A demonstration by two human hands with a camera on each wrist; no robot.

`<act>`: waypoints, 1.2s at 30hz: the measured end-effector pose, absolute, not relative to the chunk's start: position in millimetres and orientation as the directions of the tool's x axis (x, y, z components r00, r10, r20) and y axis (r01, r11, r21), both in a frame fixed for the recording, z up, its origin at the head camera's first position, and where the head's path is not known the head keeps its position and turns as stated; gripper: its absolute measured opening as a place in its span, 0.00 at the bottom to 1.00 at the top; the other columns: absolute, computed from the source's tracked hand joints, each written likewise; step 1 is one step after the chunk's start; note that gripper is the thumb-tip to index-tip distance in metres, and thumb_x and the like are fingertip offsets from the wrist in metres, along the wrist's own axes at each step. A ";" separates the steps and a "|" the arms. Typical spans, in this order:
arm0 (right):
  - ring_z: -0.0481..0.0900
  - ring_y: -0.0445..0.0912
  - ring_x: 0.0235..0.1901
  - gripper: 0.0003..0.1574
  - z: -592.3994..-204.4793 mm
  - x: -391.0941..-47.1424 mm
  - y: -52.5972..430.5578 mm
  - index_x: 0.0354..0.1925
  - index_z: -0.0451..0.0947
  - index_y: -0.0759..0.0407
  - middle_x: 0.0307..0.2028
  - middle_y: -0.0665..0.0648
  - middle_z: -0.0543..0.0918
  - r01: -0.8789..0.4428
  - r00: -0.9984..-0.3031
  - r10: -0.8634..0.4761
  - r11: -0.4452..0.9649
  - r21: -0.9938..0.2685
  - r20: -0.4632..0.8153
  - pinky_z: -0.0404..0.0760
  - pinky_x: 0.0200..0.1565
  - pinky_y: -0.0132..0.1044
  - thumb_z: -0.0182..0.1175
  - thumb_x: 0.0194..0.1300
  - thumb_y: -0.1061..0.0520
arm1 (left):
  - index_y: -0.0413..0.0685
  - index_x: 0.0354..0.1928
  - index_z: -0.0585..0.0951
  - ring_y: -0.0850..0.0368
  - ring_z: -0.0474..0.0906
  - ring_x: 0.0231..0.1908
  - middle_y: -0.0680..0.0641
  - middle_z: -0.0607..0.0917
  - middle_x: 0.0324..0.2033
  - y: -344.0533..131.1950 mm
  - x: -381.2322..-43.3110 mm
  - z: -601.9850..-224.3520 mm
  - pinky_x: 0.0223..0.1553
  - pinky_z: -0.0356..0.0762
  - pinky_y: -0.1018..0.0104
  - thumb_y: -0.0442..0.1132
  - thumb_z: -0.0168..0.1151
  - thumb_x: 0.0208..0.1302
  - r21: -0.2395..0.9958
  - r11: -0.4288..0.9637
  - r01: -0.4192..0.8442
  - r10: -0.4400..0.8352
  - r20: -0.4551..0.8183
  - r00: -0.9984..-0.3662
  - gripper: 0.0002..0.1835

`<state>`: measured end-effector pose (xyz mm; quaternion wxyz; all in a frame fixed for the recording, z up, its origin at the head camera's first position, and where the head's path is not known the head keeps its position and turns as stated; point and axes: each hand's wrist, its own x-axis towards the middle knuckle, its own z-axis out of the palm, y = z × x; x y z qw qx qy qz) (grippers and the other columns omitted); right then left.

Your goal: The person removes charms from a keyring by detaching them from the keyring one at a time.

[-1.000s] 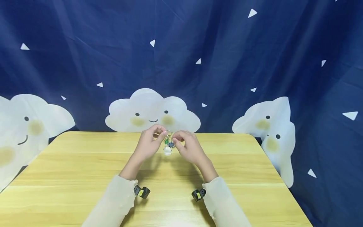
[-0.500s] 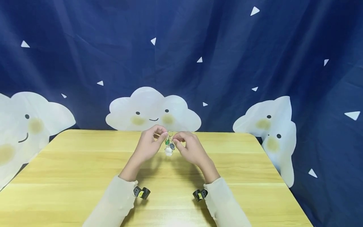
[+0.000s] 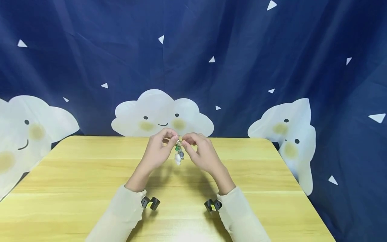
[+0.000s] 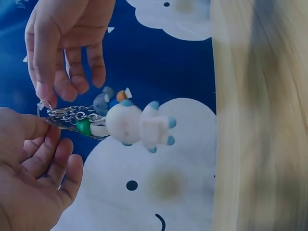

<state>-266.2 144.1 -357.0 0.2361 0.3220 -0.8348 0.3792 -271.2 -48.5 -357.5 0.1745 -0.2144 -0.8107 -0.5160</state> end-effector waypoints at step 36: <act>0.82 0.47 0.34 0.03 -358.6 -263.4 134.2 0.40 0.84 0.66 0.33 0.56 0.86 -0.793 -0.585 -0.225 0.357 -0.493 0.779 0.83 0.40 0.36 0.64 0.70 0.65 | 0.43 0.41 0.86 0.56 0.80 0.38 0.50 0.88 0.33 -47.9 -268.3 -348.0 0.40 0.82 0.65 0.37 0.67 0.69 0.537 0.380 0.753 0.161 0.763 -0.626 0.05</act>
